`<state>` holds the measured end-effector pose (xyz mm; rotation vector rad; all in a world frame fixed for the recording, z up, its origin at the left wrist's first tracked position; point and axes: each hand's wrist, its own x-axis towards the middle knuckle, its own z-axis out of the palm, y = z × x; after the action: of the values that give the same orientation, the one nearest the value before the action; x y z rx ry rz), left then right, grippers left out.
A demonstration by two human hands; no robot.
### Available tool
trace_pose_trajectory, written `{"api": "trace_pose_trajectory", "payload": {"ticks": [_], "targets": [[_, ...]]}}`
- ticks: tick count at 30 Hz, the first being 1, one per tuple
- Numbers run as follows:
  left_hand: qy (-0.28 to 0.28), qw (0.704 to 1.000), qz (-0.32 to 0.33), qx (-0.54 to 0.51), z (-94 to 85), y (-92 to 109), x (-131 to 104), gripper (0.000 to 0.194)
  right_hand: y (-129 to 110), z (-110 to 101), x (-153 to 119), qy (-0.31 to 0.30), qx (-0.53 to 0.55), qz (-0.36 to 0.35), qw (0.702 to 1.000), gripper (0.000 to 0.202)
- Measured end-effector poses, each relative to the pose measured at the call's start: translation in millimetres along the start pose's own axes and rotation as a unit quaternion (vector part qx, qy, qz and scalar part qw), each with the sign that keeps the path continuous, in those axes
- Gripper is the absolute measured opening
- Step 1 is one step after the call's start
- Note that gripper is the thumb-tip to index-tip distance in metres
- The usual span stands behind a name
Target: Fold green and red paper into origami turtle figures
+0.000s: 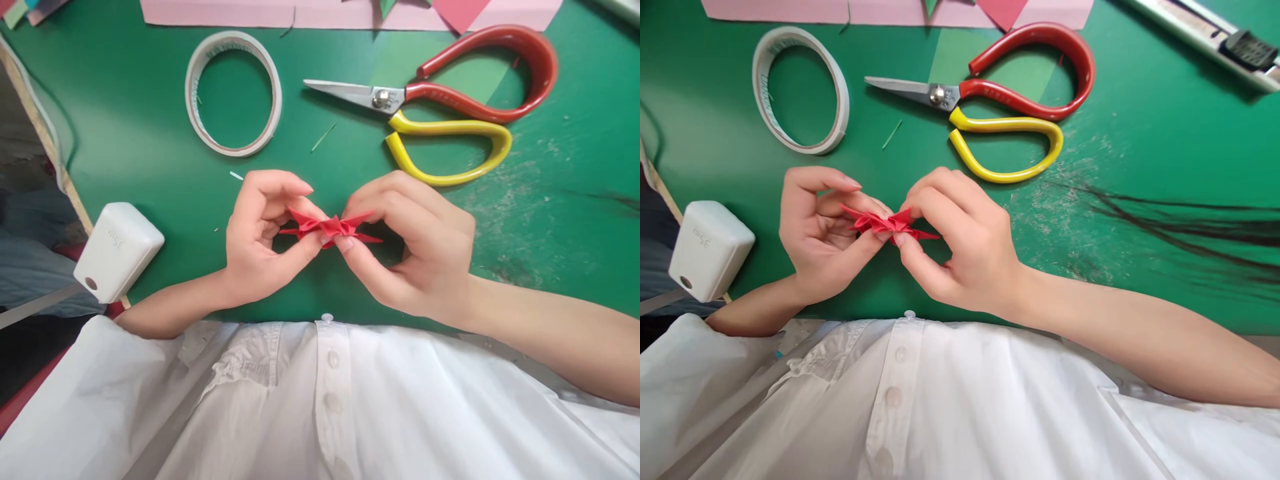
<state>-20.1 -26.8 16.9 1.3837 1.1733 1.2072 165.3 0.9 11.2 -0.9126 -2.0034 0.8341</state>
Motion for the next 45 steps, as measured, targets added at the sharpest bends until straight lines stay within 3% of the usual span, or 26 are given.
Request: {"api": "trace_pose_trajectory", "payload": {"ticks": [7, 15, 18, 22, 28, 32, 45], "targets": [[-0.028, 0.999, 0.011, 0.022, -2.3, -6, -3, 0.037, 2, 0, 1, 0.036, 0.007, -0.004, 0.999, 0.01], [-0.009, 0.998, 0.034, 0.046, 0.1, -10, -3, 0.013, 0, 3, 0, 0.025, -0.017, -0.031, 0.999, 0.02], [-0.009, 0.998, 0.031, 0.058, 1.2, -9, -4, 0.015, 0, 4, 1, 0.033, -0.005, -0.029, 0.999, 0.021], [0.013, 1.0, 0.006, 0.001, 4.8, -3, -7, 0.016, 0, 3, 1, 0.052, 0.007, -0.034, 0.998, 0.015], [-0.05, 0.997, -0.041, -0.038, 4.8, 1, -10, 0.019, -2, 1, 2, 0.044, 0.074, -0.006, 0.996, 0.009], [-0.053, 0.997, -0.061, -0.003, 1.1, -2, -10, 0.023, -1, 2, 3, 0.016, 0.089, 0.032, 0.995, 0.011], [-0.05, 0.998, -0.029, 0.017, 3.3, -6, -11, 0.027, 0, -2, 3, 0.014, 0.089, 0.027, 0.996, 0.009]]}}
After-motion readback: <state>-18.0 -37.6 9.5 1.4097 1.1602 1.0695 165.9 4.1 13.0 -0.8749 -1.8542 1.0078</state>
